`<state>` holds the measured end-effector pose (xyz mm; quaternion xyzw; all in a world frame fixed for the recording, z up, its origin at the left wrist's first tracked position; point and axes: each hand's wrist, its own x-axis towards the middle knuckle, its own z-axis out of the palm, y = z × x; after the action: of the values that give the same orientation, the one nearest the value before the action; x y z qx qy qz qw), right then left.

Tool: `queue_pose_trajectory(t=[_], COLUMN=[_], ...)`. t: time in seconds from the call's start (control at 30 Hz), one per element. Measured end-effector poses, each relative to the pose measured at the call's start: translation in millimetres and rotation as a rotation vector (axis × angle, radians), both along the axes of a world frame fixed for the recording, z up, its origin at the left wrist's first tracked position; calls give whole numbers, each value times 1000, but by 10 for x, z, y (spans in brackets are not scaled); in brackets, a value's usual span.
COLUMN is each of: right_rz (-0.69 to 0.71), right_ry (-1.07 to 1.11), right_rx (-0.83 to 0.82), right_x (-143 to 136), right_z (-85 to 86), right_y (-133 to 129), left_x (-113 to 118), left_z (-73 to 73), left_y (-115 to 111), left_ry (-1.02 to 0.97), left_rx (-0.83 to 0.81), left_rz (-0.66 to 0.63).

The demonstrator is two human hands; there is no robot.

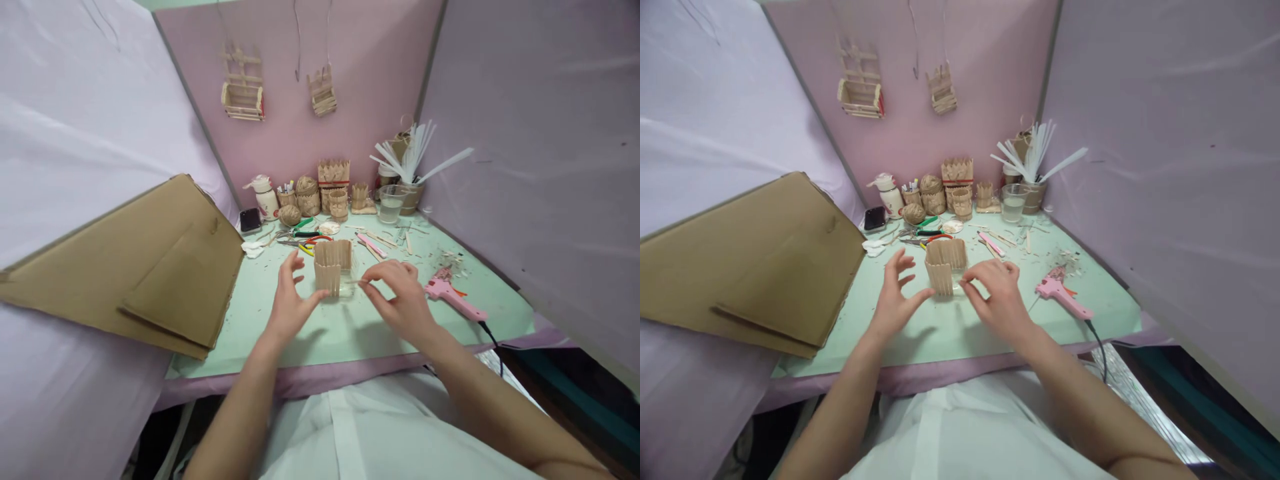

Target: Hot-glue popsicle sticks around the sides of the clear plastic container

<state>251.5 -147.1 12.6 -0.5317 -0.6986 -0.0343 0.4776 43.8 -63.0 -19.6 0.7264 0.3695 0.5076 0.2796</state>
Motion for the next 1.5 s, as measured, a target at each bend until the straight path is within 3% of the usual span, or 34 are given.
queue_pose_trajectory(t=[0.1, 0.23, 0.47, 0.93, 1.5], right_rz=[-21, 36, 23, -18, 13], right_ry=[51, 38, -72, -87, -69], right_rx=[-32, -138, -175, -179, -158], right_x=[139, 153, 105, 117, 18], right_z=[107, 126, -31, -216, -256], right_y=[75, 152, 342, 563, 604], left_x=[8, 76, 109, 172, 51], left_z=[100, -6, -228, -286, -259], left_y=[464, 739, 689, 689, 699], left_ry=[115, 115, 207, 239, 269], left_rx=[-96, -152, -231, -259, -295], left_rz=[-176, -330, -440, -449, -448])
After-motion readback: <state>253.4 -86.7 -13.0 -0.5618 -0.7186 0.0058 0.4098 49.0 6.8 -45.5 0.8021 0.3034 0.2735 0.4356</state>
